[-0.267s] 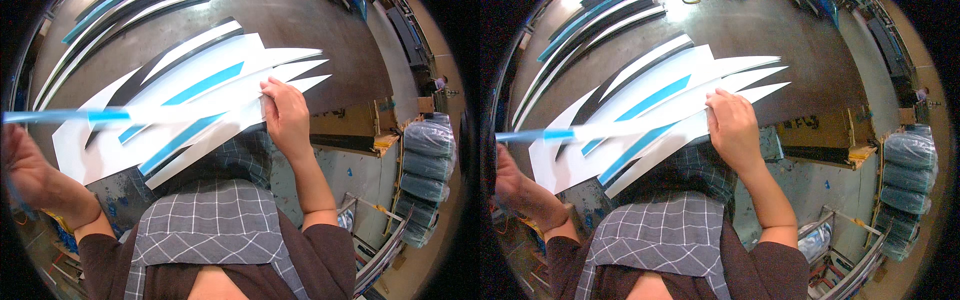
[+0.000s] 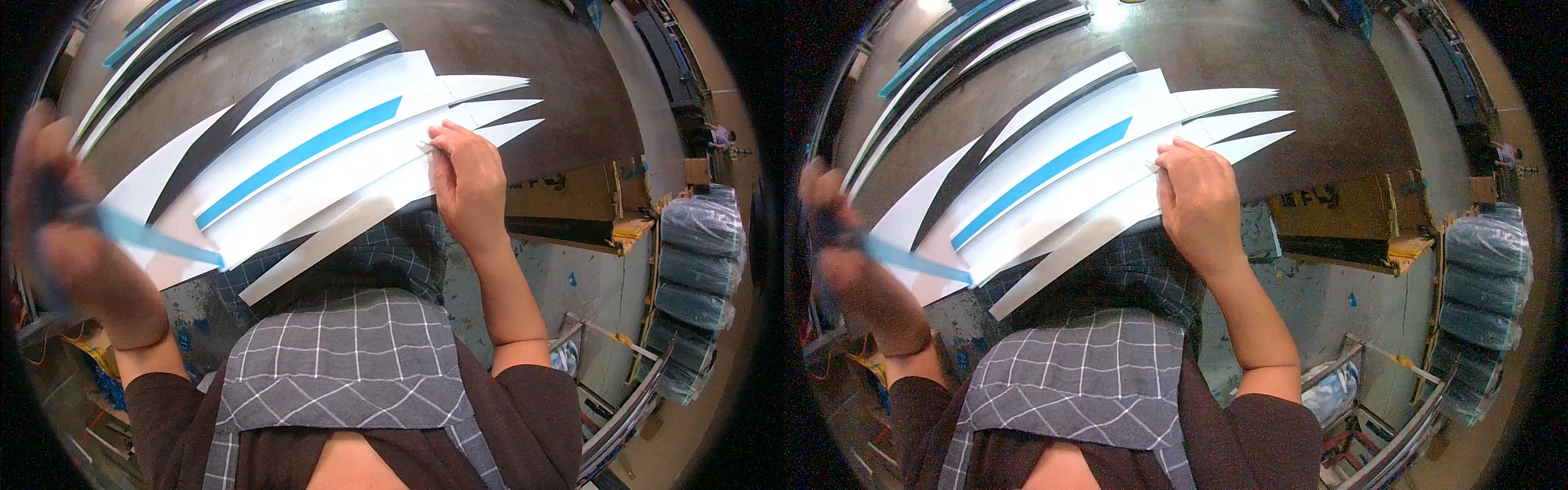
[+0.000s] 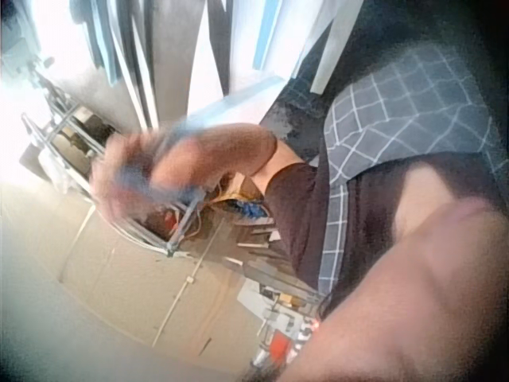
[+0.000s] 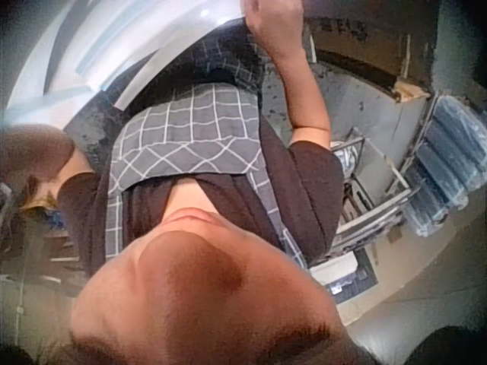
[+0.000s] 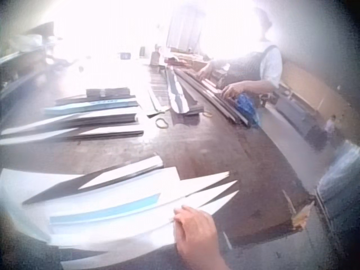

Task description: The person applies blue tape to the edges of white sheets on a workbench, then places black strips on top of the taped sheets. The person also moves a white sheet to a machine and returns to the workbench to continue taping.

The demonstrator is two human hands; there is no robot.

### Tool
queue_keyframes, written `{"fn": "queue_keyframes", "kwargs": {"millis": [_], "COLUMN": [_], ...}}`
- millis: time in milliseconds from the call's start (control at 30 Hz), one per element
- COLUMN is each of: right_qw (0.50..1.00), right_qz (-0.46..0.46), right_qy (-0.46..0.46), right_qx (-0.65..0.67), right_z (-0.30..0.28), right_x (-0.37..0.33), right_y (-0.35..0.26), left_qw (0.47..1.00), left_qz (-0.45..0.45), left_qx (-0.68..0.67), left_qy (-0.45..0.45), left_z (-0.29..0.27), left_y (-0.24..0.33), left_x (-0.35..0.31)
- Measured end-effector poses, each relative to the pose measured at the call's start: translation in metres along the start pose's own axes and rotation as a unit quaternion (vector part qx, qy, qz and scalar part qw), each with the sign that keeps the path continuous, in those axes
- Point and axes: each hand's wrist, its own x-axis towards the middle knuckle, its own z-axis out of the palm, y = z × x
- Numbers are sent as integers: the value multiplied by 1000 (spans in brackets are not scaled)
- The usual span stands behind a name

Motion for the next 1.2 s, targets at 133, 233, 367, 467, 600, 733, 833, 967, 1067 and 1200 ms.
{"fn": "queue_keyframes", "kwargs": {"millis": [133,233,367,467,600,733,833,967,1067,1200], "right_qw": [999,998,998,998,997,997,997,998,997,998], "right_qz": [34,57,62,48,17,23,4,8,-13,48], "right_qy": [13,25,3,-7,-58,-38,-80,-41,-82,-44], "right_qx": [25,31,-15,-43,-40,-61,-8,-40,0,-14], "right_z": [2,-2,7,17,10,11,6,13,8,6], "right_x": [-1,14,44,51,51,53,51,52,50,53], "right_y": [2,-2,4,11,-1,4,-10,4,-10,3], "left_qw": [968,959,905,905,905,909,911,911,913,925], "left_qz": [-149,-32,-75,-63,-68,-47,-41,-54,-62,-38], "left_qx": [-2,72,197,198,189,182,183,176,163,144], "left_qy": [-205,-272,-371,-372,-374,-372,-367,-369,-370,-351], "left_z": [137,183,212,212,211,210,210,211,209,208], "left_y": [-18,-35,-42,-40,-36,-37,-34,-34,-32,-38], "left_x": [-13,-21,-27,-27,-25,-26,-25,-24,-21,-25]}}
